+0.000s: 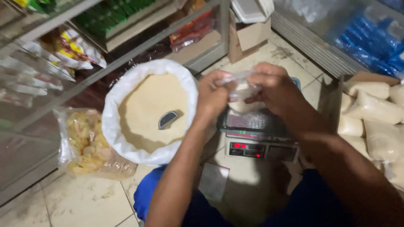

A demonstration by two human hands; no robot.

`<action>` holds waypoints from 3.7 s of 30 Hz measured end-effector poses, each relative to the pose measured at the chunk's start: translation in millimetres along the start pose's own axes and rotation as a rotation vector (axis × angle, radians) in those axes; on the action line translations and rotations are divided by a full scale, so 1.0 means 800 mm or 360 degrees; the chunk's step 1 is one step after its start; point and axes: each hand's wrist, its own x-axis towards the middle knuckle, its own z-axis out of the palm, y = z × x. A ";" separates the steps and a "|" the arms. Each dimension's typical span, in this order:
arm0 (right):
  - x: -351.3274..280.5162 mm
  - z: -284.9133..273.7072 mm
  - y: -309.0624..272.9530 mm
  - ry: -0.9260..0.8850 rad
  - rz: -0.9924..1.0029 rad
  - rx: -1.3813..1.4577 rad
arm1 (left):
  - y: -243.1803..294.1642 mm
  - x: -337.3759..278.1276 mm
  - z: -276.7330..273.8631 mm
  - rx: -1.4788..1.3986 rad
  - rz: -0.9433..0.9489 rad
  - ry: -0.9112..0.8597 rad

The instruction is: Scooping sugar from a large sack into small plastic bags, weighing them on a digital scale, and tying them closed.

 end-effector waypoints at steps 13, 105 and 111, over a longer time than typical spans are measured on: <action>-0.044 0.252 -0.056 -0.0479 0.0001 -0.0388 | 0.170 -0.047 -0.180 0.0203 0.0108 0.0421; -0.071 0.202 0.083 -0.0556 -0.0107 -0.0522 | -0.074 -0.086 -0.184 0.0937 0.0889 0.0114; -0.047 0.200 0.088 -0.0565 -0.0116 -0.0191 | -0.037 -0.105 -0.171 0.1137 0.1118 0.0088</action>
